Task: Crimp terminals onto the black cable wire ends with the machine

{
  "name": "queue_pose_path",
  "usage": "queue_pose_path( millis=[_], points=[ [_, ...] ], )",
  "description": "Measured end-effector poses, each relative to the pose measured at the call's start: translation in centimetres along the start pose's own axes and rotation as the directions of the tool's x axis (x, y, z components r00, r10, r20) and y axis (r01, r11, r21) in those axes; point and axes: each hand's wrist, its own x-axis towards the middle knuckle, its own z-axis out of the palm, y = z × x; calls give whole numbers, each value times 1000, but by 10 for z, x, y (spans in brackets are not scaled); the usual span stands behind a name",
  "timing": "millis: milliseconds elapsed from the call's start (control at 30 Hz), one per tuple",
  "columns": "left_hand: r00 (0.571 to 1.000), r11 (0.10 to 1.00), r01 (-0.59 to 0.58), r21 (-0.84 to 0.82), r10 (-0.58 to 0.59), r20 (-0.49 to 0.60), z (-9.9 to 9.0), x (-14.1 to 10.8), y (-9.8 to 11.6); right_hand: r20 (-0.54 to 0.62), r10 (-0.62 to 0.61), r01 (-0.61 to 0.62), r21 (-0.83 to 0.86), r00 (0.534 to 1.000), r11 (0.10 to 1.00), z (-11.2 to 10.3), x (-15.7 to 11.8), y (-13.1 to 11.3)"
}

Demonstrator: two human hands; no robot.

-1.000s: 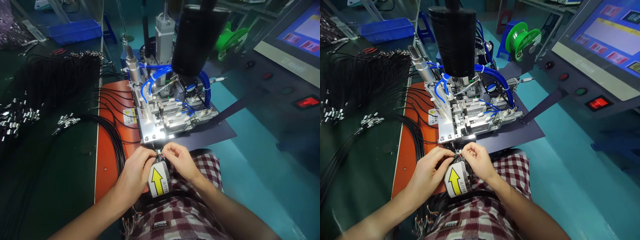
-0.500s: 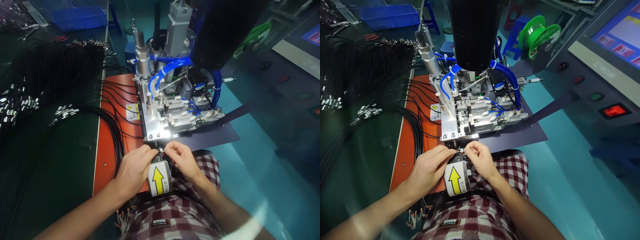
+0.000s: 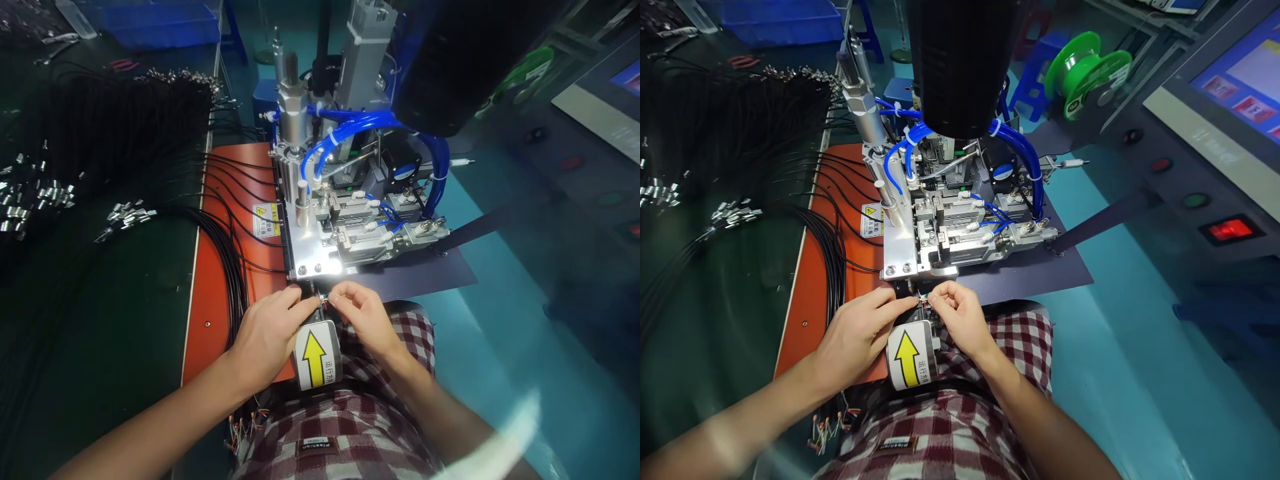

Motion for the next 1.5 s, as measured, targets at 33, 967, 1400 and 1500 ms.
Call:
queue_pose_path(
  millis=[33,967,1400,1500],
  points=[
    [1000,1000,2,4,-2,-2,0,0,0,1,7,-7,3,1000,1000,0,0,-1],
    [997,982,-74,171,75,0,1,2,-1,-21,-2,2,-12,1000,1000,2,0,2],
    [993,976,-116,187,115,13,3,1,-3,-42,32,-34,-51,999,998,-3,0,4],
    [993,978,-117,173,117,11,3,2,-3,-98,-88,74,-139,991,988,-3,-1,4]
  ],
)
